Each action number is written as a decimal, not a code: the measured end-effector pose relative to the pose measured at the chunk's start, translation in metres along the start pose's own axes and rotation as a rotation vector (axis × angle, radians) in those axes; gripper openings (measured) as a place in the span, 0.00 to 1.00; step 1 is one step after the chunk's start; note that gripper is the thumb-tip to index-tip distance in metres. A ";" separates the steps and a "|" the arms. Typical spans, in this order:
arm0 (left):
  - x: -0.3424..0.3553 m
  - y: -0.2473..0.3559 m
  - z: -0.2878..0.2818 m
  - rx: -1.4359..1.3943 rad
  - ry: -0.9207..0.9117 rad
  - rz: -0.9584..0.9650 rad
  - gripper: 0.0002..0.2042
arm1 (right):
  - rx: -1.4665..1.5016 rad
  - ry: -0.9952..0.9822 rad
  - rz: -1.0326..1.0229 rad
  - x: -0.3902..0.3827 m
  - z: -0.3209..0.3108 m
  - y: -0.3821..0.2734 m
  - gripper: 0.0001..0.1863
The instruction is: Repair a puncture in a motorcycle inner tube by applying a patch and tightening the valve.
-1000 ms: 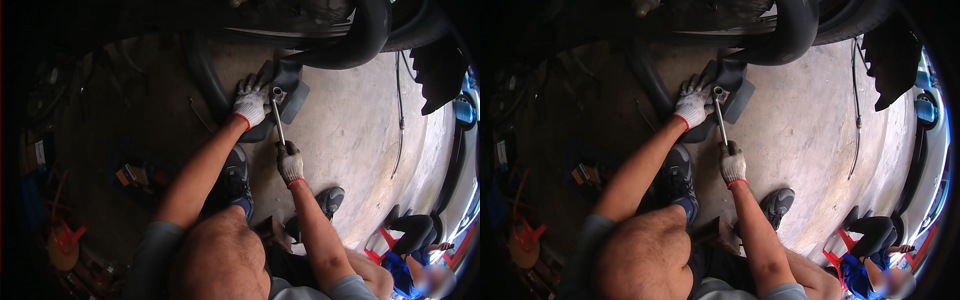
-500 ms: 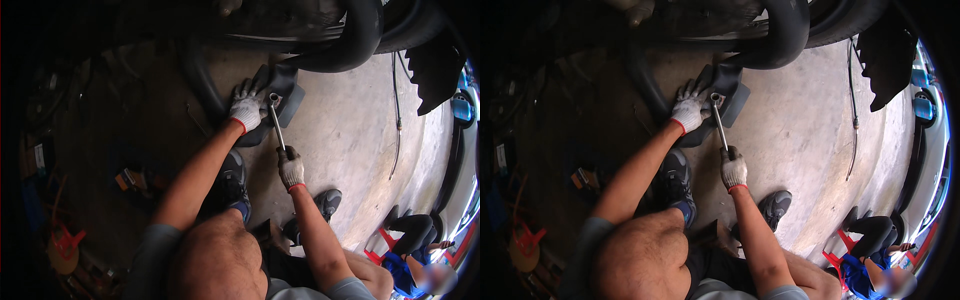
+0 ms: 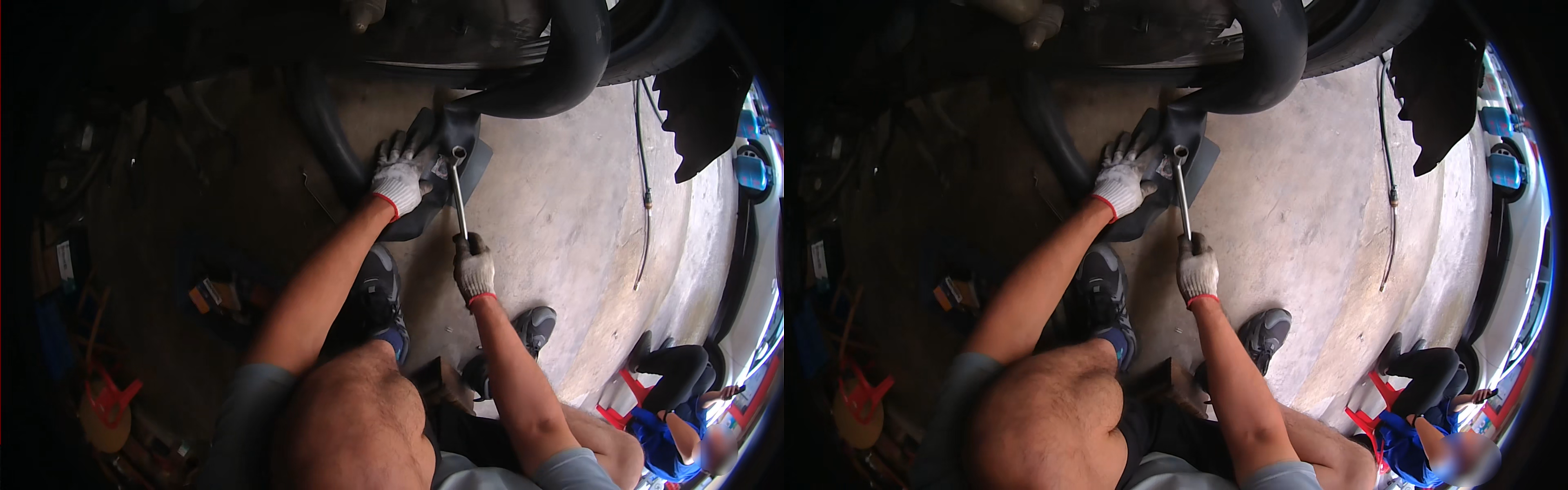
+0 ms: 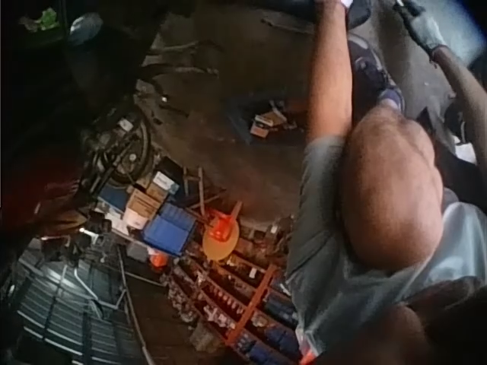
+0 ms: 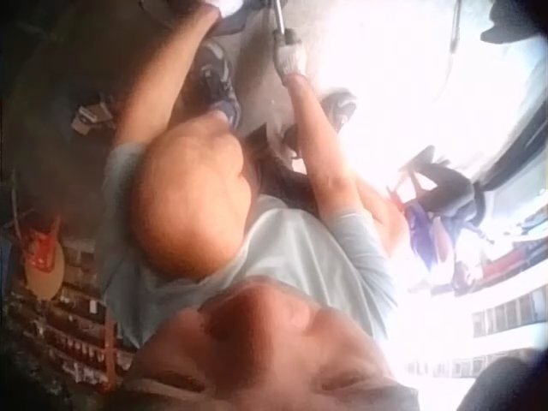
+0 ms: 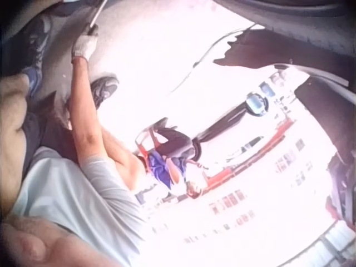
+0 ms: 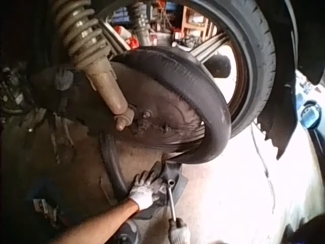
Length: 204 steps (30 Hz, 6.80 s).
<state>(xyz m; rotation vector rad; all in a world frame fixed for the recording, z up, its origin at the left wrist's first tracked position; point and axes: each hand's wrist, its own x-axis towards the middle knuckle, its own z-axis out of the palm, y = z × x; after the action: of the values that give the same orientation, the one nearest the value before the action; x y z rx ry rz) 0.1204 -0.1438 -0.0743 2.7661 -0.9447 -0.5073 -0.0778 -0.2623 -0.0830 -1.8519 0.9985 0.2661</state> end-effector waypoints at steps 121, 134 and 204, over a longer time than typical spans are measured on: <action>0.004 -0.001 0.000 0.005 -0.037 -0.018 0.38 | 0.176 -0.280 0.258 -0.008 -0.023 -0.032 0.22; -0.017 -0.009 0.010 -0.066 -0.061 -0.042 0.38 | 0.443 -0.180 -0.082 -0.036 -0.026 -0.070 0.22; -0.008 -0.013 0.001 0.000 -0.061 -0.035 0.37 | 0.280 -0.134 -0.053 -0.004 -0.025 -0.083 0.25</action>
<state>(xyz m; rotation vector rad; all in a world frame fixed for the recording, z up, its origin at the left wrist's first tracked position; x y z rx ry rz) 0.1210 -0.1292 -0.0768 2.7861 -0.9099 -0.6006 -0.0258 -0.2659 -0.0137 -1.5828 0.8469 0.2047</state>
